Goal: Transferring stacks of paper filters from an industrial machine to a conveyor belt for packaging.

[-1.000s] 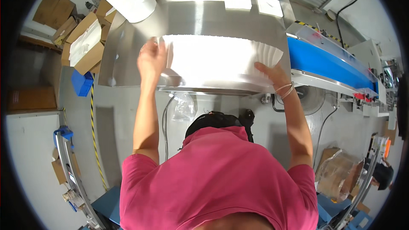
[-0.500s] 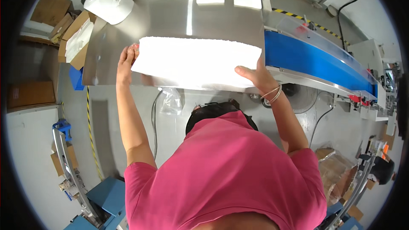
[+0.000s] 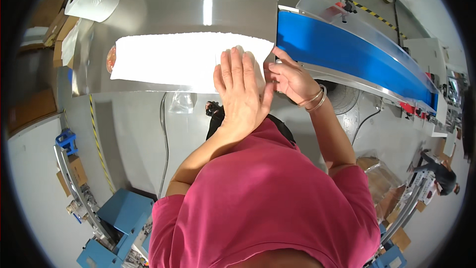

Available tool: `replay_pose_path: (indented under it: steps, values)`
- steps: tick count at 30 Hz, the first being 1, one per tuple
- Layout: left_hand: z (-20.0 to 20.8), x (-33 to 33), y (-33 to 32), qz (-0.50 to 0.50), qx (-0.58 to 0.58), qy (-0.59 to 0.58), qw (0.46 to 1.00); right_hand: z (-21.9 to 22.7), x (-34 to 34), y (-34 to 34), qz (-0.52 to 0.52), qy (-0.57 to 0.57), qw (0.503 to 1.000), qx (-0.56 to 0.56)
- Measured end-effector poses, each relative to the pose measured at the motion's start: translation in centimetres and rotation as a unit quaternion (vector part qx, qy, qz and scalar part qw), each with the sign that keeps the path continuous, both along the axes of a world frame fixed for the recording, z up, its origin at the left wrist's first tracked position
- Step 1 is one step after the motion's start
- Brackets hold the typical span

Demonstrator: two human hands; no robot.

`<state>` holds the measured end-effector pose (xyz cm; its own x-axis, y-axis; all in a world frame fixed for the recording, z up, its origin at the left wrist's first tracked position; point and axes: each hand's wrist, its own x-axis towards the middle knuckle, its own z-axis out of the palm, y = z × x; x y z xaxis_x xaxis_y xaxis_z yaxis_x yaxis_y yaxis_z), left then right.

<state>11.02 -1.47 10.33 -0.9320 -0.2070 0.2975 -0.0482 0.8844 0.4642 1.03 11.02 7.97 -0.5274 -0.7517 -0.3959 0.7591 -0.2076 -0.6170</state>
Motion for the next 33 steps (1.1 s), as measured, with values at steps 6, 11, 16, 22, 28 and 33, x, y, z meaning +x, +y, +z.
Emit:
replay_pose_path:
  steps: [6,11,16,22,28,33]
  values:
    - [-0.7,-0.2,1.2,-0.015,-0.015,-0.003,1.0,-2.6,-1.9,1.0,-0.022,0.358,0.898,0.257]
    - [-0.8,0.0,1.4,-0.01,-0.016,0.005,1.0,-2.4,-3.8,1.6,-0.048,0.458,0.863,0.21]
    - [-0.4,0.0,1.2,-0.025,-0.01,-0.009,1.0,-1.9,-5.7,2.6,0.071,0.49,0.853,0.163]
    - [0.1,0.0,0.7,-0.005,0.022,0.006,1.0,-2.4,-7.2,3.1,0.113,0.695,0.696,0.142]
    - [-1.1,-0.3,-0.4,0.046,-0.021,0.031,0.998,-5.3,-10.8,8.8,-0.123,0.388,0.815,0.412]
    - [-1.4,-0.2,-0.5,0.04,-0.033,0.035,0.998,-8.7,-14.9,16.3,-0.229,0.414,0.653,0.591]
